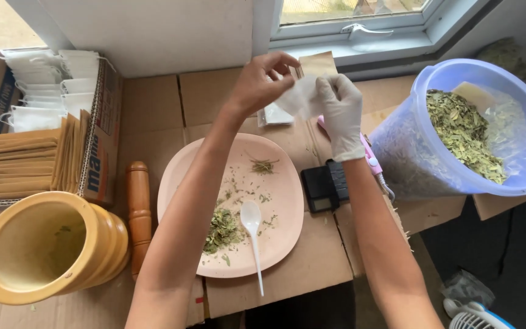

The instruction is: The person grinds dried green herbs in a wooden mortar and pestle, then pours the contents onto a pink plate. They use a digital scale and a plastic spoon to handle the herbs, and later pick through the pile with gloved hands to separate larger pieces.

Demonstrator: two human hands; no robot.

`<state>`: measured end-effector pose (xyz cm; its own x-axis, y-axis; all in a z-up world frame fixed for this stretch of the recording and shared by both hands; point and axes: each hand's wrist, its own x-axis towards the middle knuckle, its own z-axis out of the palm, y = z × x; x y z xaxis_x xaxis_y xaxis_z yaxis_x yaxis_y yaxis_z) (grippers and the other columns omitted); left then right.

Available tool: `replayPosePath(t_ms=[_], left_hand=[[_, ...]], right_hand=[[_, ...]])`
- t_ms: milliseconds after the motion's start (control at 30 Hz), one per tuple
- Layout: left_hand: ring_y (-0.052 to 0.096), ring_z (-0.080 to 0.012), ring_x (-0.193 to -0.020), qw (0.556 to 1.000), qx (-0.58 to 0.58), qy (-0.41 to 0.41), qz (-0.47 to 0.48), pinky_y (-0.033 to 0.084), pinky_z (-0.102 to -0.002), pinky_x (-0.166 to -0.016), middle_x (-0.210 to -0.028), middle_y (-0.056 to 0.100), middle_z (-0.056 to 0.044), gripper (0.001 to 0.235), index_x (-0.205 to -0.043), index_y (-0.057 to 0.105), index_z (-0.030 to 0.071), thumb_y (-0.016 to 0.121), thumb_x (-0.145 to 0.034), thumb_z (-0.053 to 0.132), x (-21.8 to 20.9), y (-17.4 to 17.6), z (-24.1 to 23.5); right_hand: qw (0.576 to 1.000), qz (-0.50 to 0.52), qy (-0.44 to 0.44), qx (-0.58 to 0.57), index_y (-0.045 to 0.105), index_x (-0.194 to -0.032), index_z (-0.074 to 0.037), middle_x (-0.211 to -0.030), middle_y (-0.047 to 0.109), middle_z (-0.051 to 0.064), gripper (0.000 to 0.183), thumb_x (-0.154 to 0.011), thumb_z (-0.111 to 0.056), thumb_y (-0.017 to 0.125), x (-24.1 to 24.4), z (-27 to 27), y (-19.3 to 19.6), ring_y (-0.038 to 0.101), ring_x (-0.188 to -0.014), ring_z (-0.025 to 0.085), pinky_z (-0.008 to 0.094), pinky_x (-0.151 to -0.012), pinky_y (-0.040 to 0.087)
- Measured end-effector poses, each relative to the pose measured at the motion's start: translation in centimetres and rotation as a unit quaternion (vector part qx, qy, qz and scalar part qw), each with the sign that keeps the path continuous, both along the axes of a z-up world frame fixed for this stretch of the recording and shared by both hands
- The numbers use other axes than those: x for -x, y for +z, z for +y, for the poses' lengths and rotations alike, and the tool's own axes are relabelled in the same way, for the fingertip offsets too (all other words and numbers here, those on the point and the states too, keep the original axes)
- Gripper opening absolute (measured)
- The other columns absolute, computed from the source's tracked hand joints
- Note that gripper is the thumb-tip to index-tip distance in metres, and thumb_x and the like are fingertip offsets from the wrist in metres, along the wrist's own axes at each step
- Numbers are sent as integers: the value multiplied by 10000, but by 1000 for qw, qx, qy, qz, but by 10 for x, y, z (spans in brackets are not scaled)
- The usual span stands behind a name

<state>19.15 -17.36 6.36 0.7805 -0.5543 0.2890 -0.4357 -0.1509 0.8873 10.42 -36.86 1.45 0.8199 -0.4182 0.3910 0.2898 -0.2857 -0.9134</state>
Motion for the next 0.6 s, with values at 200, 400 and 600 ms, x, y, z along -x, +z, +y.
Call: replayPosePath(t_ms=[200, 400, 600], left_hand=[[653, -46, -673, 995, -26, 94, -23, 526, -265, -641, -725, 743, 63, 54, -777, 753, 156, 774, -816, 187, -30, -40, -4], [822, -279, -829, 952, -136, 256, 102, 643, -403, -719, -740, 780, -5, 163, -795, 795, 238, 830, -676, 344, -66, -115, -8], [819, -417, -835, 945, -159, 279, 61, 669, -482, -745, -810, 780, -218, 222, -850, 740, 54, 842, -824, 249, -31, -86, -19]], right_hand=[[999, 43, 0, -16, 754, -914, -129, -760, 628, -62, 176, -1024, -248, 822, -25, 6, -3, 528, -633, 43, 230, -432, 425], [981, 147, -122, -33, 818, -894, -224, -811, 788, -9, 139, -952, -327, 891, -50, -31, -38, 723, -723, 72, 267, -622, 642], [986, 118, -102, -57, 806, -914, -191, -822, 750, -24, 126, -973, -274, 880, -30, -18, -4, 662, -794, 63, 239, -734, 653]])
